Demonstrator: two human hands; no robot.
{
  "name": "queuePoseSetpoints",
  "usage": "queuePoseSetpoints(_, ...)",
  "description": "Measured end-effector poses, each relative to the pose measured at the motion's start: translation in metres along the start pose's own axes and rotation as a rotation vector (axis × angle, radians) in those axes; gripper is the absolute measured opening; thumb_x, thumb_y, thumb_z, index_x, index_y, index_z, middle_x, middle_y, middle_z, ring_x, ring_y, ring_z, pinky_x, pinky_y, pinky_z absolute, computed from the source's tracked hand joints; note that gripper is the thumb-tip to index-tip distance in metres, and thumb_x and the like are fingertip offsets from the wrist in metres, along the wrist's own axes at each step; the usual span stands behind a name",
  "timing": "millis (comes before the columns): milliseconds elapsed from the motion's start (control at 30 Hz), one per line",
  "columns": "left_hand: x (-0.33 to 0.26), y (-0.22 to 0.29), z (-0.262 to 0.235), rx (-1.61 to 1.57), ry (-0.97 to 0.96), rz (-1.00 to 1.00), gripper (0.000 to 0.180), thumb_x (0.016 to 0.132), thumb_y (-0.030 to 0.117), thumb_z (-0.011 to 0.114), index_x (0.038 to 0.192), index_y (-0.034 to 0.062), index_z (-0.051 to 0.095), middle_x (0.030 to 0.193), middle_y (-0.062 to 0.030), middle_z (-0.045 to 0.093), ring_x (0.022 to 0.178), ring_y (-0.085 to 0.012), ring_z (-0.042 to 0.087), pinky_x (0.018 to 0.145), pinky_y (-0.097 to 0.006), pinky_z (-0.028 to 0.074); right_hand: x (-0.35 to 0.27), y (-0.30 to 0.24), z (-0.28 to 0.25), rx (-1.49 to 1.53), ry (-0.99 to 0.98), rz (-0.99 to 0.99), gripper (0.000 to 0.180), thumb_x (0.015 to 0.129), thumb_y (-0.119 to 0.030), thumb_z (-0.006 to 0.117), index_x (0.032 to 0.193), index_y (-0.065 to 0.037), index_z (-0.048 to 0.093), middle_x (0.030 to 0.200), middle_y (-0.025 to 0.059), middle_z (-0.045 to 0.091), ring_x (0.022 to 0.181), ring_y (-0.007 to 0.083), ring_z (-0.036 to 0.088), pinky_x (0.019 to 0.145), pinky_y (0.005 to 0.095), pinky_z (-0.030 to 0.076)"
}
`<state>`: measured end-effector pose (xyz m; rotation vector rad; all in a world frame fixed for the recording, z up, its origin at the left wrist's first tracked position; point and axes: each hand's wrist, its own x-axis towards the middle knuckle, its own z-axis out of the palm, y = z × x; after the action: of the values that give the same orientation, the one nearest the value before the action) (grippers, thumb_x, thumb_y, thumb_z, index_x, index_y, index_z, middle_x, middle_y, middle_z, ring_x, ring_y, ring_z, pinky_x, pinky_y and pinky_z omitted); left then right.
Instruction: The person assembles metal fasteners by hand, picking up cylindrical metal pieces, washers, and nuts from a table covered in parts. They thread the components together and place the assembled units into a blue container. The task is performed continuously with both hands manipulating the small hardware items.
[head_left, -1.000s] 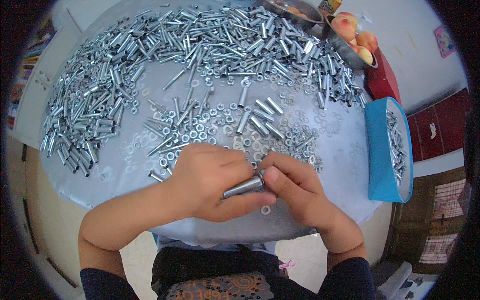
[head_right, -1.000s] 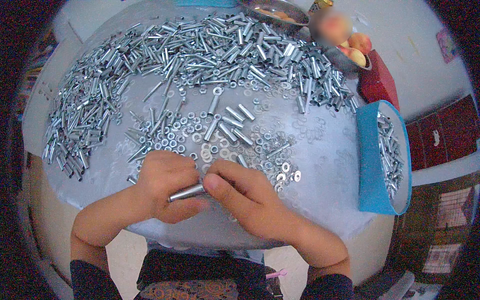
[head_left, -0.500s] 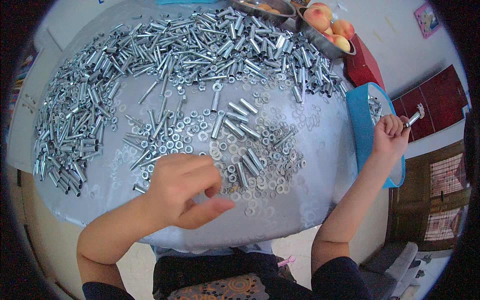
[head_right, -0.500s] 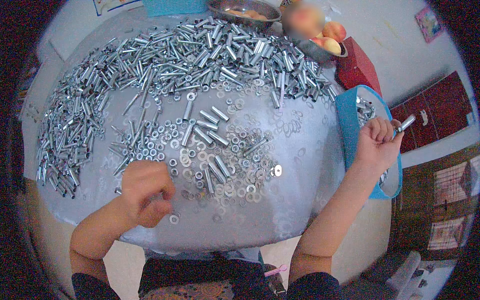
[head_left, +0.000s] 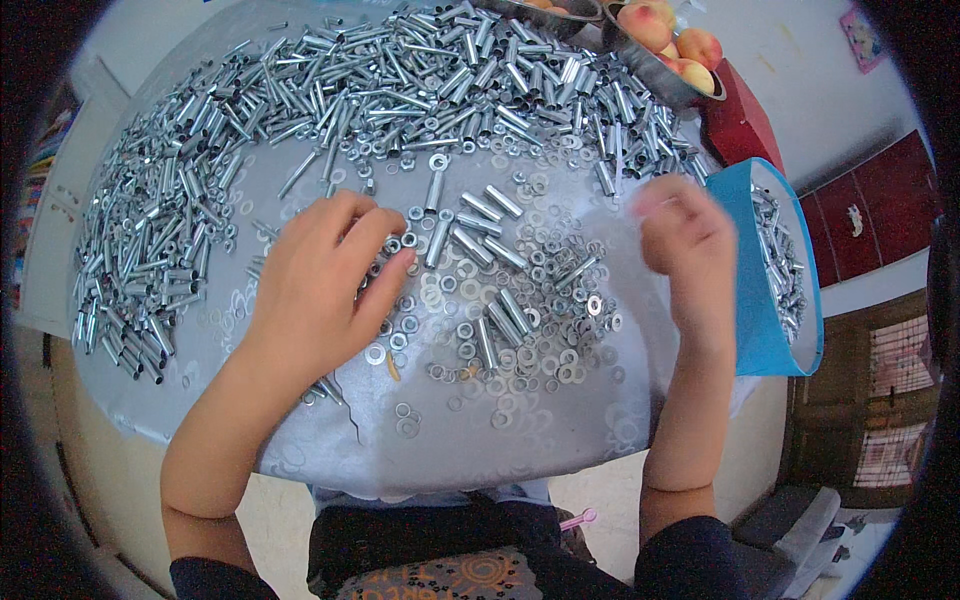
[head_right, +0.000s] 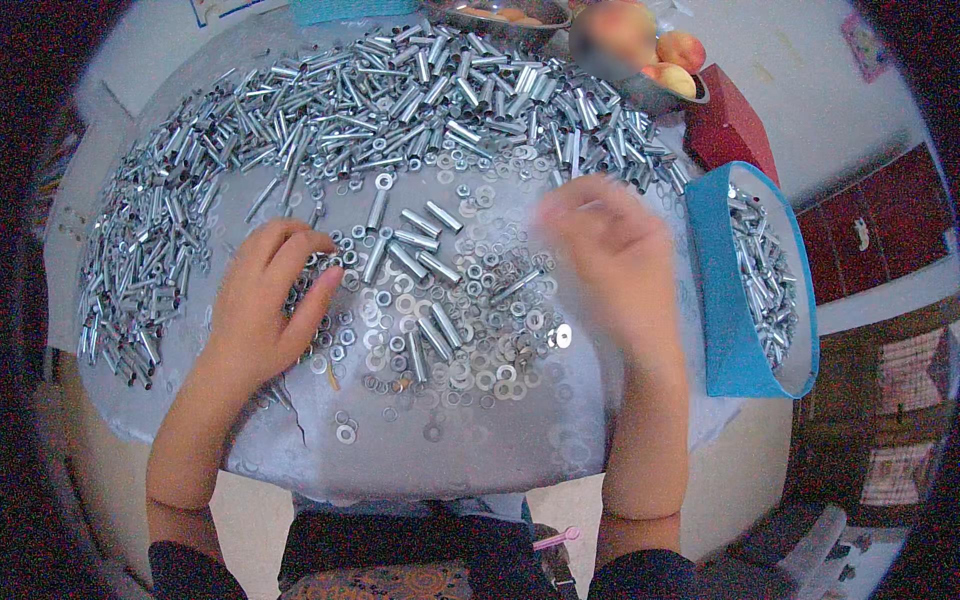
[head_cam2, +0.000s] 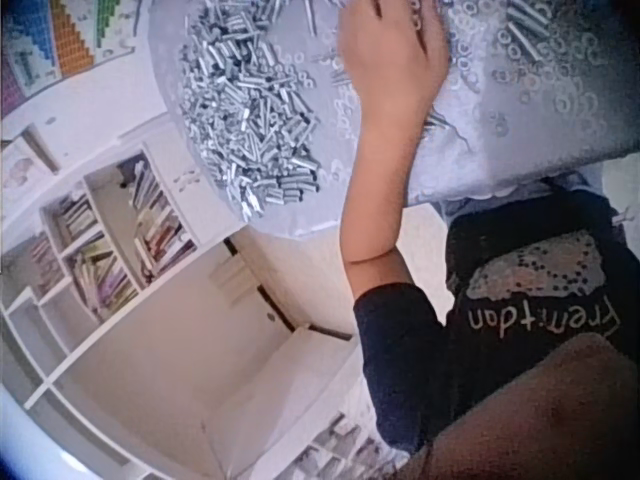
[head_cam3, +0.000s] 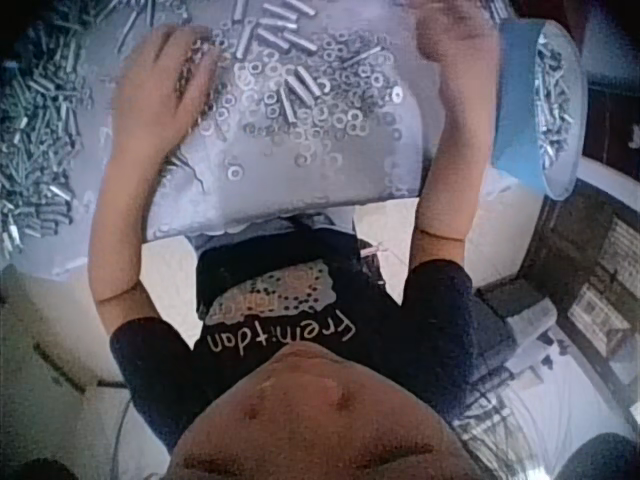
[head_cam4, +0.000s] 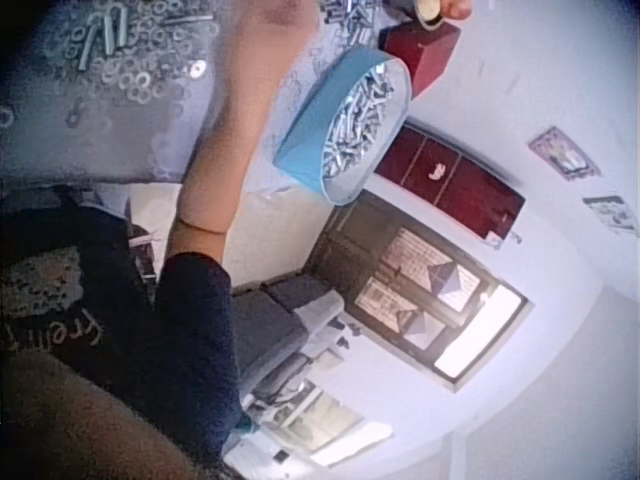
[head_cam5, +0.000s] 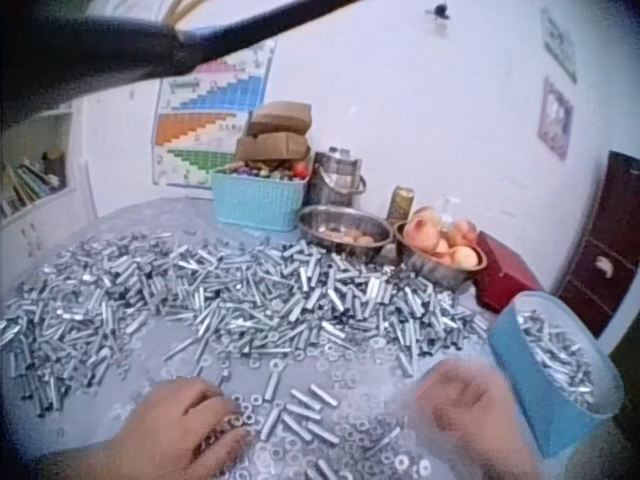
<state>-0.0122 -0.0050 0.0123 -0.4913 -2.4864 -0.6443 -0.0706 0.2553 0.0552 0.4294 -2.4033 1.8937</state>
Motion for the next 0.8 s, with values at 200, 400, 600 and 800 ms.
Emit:
queuePoseSetpoints(200,-0.001,-0.008,-0.001,-0.038,-0.039,-0.012,0.016,0.075,0.009,0.061,0.090,0.0040,0.057,0.090,-0.0112,0.054,0.082,-0.0299,0.054,0.070,-0.038,0.043,-0.011,-0.012,0.017,-0.773,-0.449,-0.008,0.018,0.078,-0.019,0.060,0.094,-0.012,0.060,0.054,0.0124,0.053,0.053,0.0292,0.055,0.051,0.0389,0.043)
queuePoseSetpoints(400,-0.008,0.018,0.008,-0.140,-0.150,0.190,0.030,0.068,0.007,0.062,0.098,0.0084,0.060,0.104,-0.0091,0.054,0.094,-0.0292,0.051,0.079,-0.040,0.042,-0.008,0.008,-0.001,-1.009,-0.362,-0.033,0.017,0.078,-0.017,0.058,0.094,-0.010,0.060,0.063,0.0165,0.058,0.064,0.0351,0.059,0.059,0.0442,0.045)
queuePoseSetpoints(600,-0.016,0.025,0.019,-0.156,-0.345,0.358,0.039,0.069,0.010,0.064,0.107,0.0140,0.060,0.114,-0.0046,0.054,0.103,-0.0273,0.049,0.086,-0.041,0.041,-0.002,0.002,-0.005,-1.018,-0.353,0.109,0.016,0.076,-0.018,0.062,0.089,-0.009,0.062,0.069,0.0170,0.061,0.068,0.0352,0.060,0.061,0.0427,0.046)
queuePoseSetpoints(800,-0.019,0.024,0.025,-0.168,-0.302,0.278,0.032,0.070,0.012,0.067,0.100,0.0104,0.060,0.108,-0.0043,0.056,0.103,-0.0268,0.050,0.085,-0.039,0.043,-0.004,0.010,-0.004,-0.878,-0.422,-0.024,0.015,0.075,-0.013,0.065,0.088,-0.006,0.063,0.060,0.0127,0.051,0.055,0.0233,0.049,0.053,0.0359,0.039)
